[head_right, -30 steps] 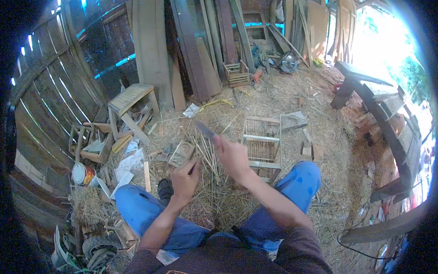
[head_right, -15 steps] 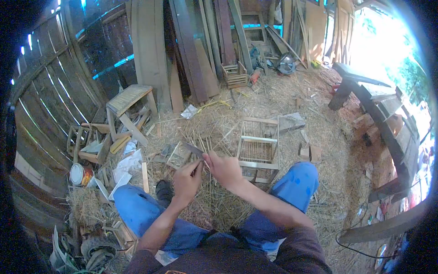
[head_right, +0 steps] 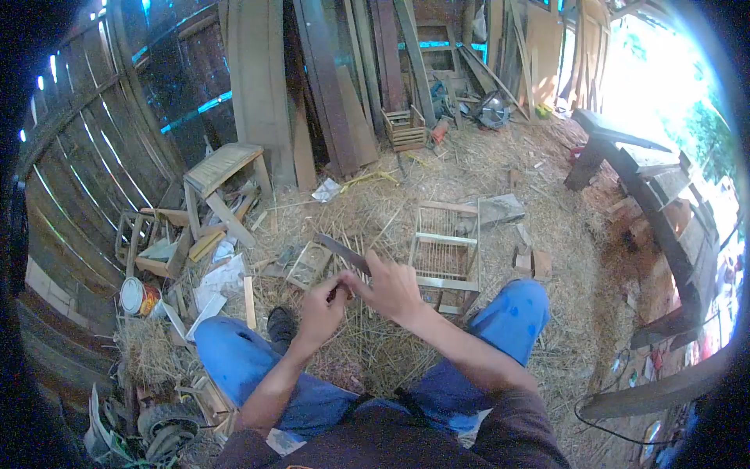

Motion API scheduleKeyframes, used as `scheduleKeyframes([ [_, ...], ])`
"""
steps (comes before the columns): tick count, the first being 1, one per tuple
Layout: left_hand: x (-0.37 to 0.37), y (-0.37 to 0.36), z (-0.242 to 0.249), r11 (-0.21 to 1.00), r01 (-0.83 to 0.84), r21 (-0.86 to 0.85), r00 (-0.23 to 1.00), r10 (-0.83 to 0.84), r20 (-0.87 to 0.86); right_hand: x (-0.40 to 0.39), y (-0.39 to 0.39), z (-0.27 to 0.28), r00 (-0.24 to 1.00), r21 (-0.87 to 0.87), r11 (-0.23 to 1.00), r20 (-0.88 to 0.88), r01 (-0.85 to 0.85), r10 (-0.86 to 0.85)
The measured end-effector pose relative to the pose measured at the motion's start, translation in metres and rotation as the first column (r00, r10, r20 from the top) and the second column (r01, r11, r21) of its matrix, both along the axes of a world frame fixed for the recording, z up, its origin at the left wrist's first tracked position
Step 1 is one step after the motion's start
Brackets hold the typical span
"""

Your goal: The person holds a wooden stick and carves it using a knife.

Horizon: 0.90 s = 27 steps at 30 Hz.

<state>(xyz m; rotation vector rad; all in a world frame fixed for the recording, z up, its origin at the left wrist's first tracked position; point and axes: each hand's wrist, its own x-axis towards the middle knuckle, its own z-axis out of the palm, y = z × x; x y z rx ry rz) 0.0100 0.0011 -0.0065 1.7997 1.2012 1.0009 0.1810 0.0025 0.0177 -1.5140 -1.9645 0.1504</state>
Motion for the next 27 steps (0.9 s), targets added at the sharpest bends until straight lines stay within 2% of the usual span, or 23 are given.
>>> scheduleKeyframes([
  [2, -0.002, 0.004, -0.014, 0.999, 0.037, 0.038, 0.999, -0.036, -0.024, 0.0, -0.001, -0.005, 1.0, 0.003, 1.0, -0.012, 0.004, -0.004],
  [5, 0.003, 0.001, -0.011, 0.998, 0.008, 0.06, 0.998, -0.012, 0.068, 0.001, 0.003, -0.011, 0.999, -0.023, 1.0, -0.051, 0.016, -0.017],
  [8, 0.004, -0.003, 0.0, 0.999, -0.004, -0.046, 0.996, 0.008, 0.093, 0.001, 0.005, -0.012, 0.997, -0.022, 1.0, -0.073, 0.015, -0.017],
  [11, 0.004, -0.002, 0.005, 0.998, 0.023, -0.066, 0.993, -0.015, 0.119, 0.005, 0.01, -0.015, 0.993, 0.041, 0.999, -0.117, 0.006, -0.001],
  [14, -0.001, 0.004, -0.015, 0.985, 0.11, -0.136, 0.969, -0.076, 0.233, 0.014, 0.015, -0.012, 0.986, 0.046, 0.998, -0.165, 0.046, -0.038],
  [17, -0.007, 0.004, -0.014, 0.965, 0.154, -0.213, 0.976, -0.114, 0.187, 0.022, 0.019, -0.011, 0.982, 0.013, 0.995, -0.16, 0.104, -0.1],
  [19, -0.007, 0.0, -0.005, 0.977, 0.114, -0.182, 0.982, -0.082, 0.172, 0.023, 0.018, -0.008, 0.985, 0.051, 0.99, -0.115, 0.134, -0.128],
  [22, -0.006, 0.0, -0.005, 0.991, 0.069, -0.116, 0.986, -0.05, 0.161, 0.021, 0.017, -0.016, 0.978, 0.02, 0.995, -0.184, 0.1, -0.095],
  [25, -0.004, 0.003, -0.01, 0.995, 0.049, -0.082, 0.985, -0.035, 0.172, 0.012, 0.01, -0.021, 0.991, 0.003, 1.0, -0.131, 0.007, -0.006],
  [27, -0.002, 0.003, -0.009, 0.997, 0.028, -0.072, 0.982, -0.014, 0.188, 0.011, 0.01, -0.019, 0.992, -0.005, 1.0, -0.126, 0.005, -0.006],
])
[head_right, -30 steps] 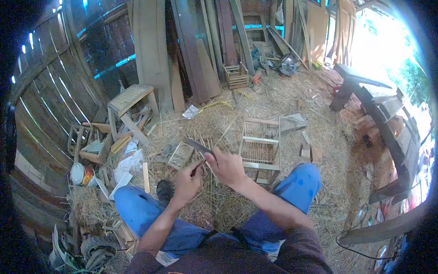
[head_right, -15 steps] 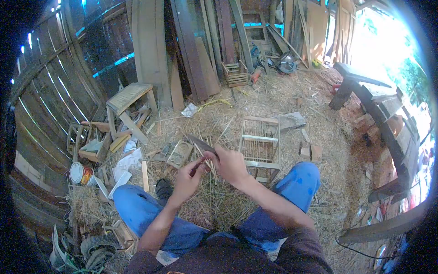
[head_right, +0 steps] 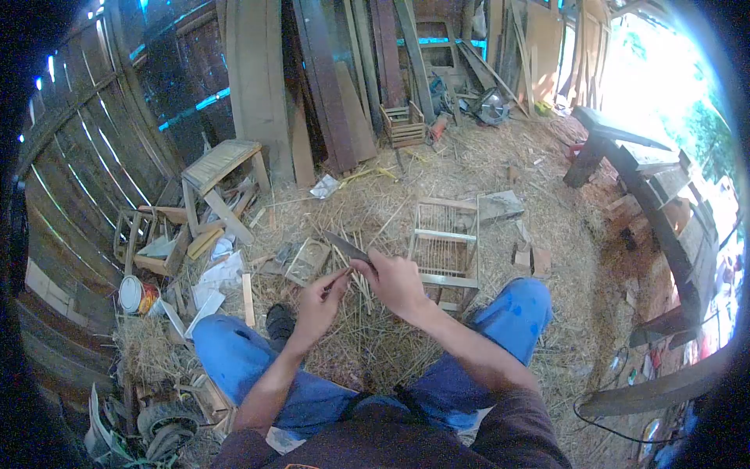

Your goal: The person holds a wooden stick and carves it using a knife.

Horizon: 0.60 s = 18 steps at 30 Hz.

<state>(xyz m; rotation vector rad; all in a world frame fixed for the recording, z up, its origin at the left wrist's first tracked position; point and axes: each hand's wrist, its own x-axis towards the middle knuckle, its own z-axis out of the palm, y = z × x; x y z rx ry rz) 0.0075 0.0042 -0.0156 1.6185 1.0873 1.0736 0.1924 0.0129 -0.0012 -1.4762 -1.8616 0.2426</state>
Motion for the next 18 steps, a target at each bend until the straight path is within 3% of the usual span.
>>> scheduleKeyframes([
  [5, -0.002, 0.002, -0.007, 0.996, -0.009, -0.087, 0.998, 0.015, 0.067, 0.008, 0.002, 0.018, 0.992, 0.031, 0.993, -0.069, 0.111, -0.109],
  [10, -0.005, -0.008, 0.023, 0.998, -0.033, -0.053, 0.996, 0.028, -0.085, 0.026, 0.007, 0.02, 0.985, -0.037, 0.984, 0.034, 0.173, -0.171],
  [13, -0.01, -0.003, 0.013, 0.997, -0.037, -0.06, 0.999, 0.036, -0.015, 0.038, 0.007, 0.02, 0.991, -0.226, 0.965, 0.06, 0.131, -0.12],
  [16, -0.015, -0.002, 0.017, 0.993, -0.034, -0.113, 0.998, 0.039, 0.044, 0.05, 0.012, 0.009, 0.998, -0.369, 0.929, 0.048, -0.026, 0.047],
  [18, -0.017, -0.002, 0.019, 0.992, -0.026, -0.127, 0.999, 0.032, 0.042, 0.052, 0.008, 0.01, 0.99, -0.399, 0.913, 0.075, -0.083, 0.123],
])
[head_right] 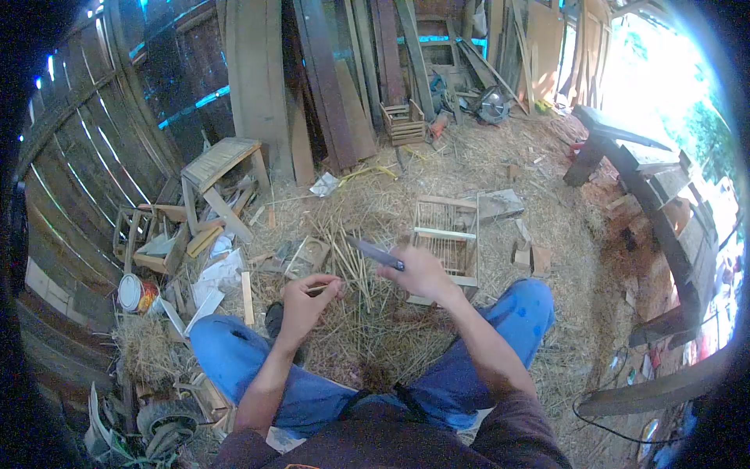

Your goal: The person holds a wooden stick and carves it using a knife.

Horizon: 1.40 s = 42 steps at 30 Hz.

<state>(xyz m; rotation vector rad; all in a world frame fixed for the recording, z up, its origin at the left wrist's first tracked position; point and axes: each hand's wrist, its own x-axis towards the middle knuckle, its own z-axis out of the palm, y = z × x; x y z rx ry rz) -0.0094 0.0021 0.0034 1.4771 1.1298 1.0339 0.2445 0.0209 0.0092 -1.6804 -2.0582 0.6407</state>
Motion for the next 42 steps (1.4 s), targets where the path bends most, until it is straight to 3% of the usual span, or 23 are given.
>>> scheduleKeyframes([
  [4, -0.004, 0.007, -0.01, 1.0, 0.023, -0.009, 0.998, -0.022, 0.065, 0.005, 0.001, -0.007, 0.988, -0.06, 0.986, -0.012, -0.155, 0.154],
  [9, -0.009, 0.01, -0.003, 0.996, -0.035, -0.087, 0.983, 0.05, 0.178, 0.003, 0.002, -0.006, 0.971, -0.09, 0.974, -0.138, -0.209, 0.195],
  [11, -0.011, 0.014, -0.003, 0.991, -0.08, -0.105, 0.949, 0.108, 0.297, -0.001, 0.0, 0.0, 0.96, -0.111, 0.971, -0.208, -0.211, 0.185],
  [16, -0.004, 0.011, -0.002, 0.984, -0.131, -0.118, 0.947, 0.159, 0.28, -0.016, -0.002, 0.007, 0.9, -0.146, 0.971, -0.421, -0.191, 0.114],
  [19, 0.006, 0.013, -0.021, 0.997, -0.063, -0.041, 0.982, 0.069, 0.175, -0.029, -0.005, 0.012, 0.717, -0.376, 0.902, -0.687, -0.211, -0.118],
  [20, 0.009, 0.015, -0.032, 1.0, -0.03, 0.003, 0.991, 0.029, 0.13, -0.033, -0.004, 0.011, 0.685, -0.366, 0.906, -0.717, -0.212, -0.13],
  [21, 0.016, 0.006, -0.015, 0.993, 0.007, -0.114, 0.992, 0.008, 0.128, -0.037, -0.003, 0.011, 0.651, -0.357, 0.91, -0.746, -0.213, -0.141],
  [25, 0.028, 0.004, -0.031, 0.981, 0.175, -0.08, 0.964, -0.154, 0.218, -0.048, 0.001, 0.006, 0.465, -0.337, 0.902, -0.866, -0.27, -0.184],
  [28, 0.03, 0.002, -0.031, 0.961, 0.216, -0.173, 0.927, -0.147, 0.344, -0.053, 0.005, 0.004, 0.451, -0.311, 0.912, -0.877, -0.267, -0.167],
  [34, 0.025, 0.005, -0.038, 0.959, 0.24, -0.152, 0.919, -0.174, 0.354, -0.051, 0.006, 0.011, 0.438, -0.321, 0.917, -0.878, -0.236, -0.195],
  [40, 0.022, -0.001, -0.028, 0.953, 0.138, -0.269, 0.967, -0.071, 0.246, -0.049, 0.006, 0.007, 0.57, -0.251, 0.959, -0.811, -0.135, -0.132],
  [42, 0.023, 0.001, -0.036, 0.987, 0.094, -0.13, 0.981, -0.069, 0.183, -0.048, 0.006, 0.004, 0.597, -0.232, 0.965, -0.793, -0.121, -0.116],
])
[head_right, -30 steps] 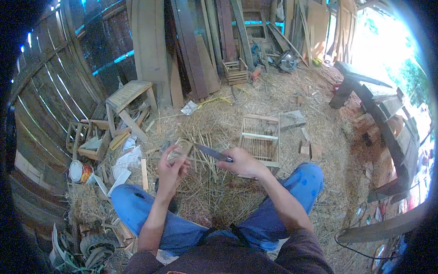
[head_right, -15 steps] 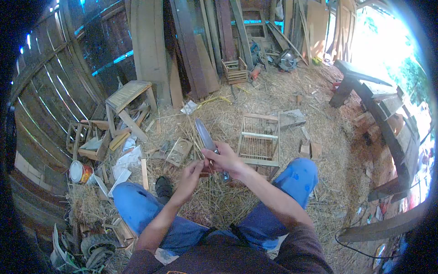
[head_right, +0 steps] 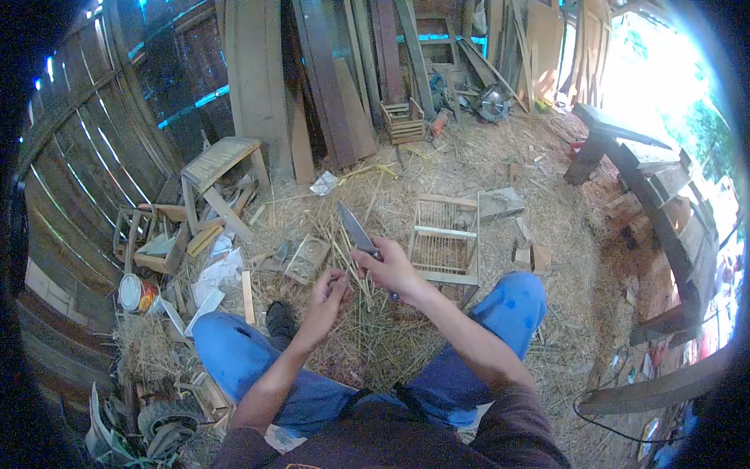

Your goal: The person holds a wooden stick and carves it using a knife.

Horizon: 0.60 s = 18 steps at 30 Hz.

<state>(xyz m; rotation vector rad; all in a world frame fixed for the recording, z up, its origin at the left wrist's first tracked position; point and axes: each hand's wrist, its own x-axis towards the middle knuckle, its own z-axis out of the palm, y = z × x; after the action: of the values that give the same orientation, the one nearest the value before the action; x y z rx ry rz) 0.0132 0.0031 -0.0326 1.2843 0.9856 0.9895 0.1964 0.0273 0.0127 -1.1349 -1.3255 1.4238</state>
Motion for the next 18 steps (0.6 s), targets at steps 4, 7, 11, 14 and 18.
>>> scheduleKeyframes([
  [4, 0.006, 0.006, -0.01, 0.968, -0.113, 0.223, 0.993, 0.114, 0.01, 0.0, 0.0, -0.001, 0.995, 0.056, 0.995, 0.042, 0.087, -0.09],
  [7, 0.002, 0.001, 0.012, 0.979, -0.124, 0.162, 0.992, 0.129, -0.02, 0.005, 0.004, -0.004, 0.982, 0.184, 0.976, 0.128, 0.114, -0.139],
  [11, -0.001, -0.001, 0.024, 0.987, -0.153, 0.054, 0.987, 0.15, 0.061, 0.005, 0.0, 0.0, 0.976, 0.28, 0.945, 0.087, 0.168, -0.199],
  [14, -0.002, 0.003, 0.019, 0.983, -0.163, 0.084, 0.982, 0.154, 0.107, 0.004, -0.007, 0.003, 0.936, 0.435, 0.895, 0.263, 0.1, -0.233],
  [18, -0.002, 0.003, 0.018, 0.986, -0.133, 0.1, 0.989, 0.125, 0.078, -0.005, -0.018, 0.002, 0.881, 0.589, 0.803, 0.422, -0.088, -0.213],
])
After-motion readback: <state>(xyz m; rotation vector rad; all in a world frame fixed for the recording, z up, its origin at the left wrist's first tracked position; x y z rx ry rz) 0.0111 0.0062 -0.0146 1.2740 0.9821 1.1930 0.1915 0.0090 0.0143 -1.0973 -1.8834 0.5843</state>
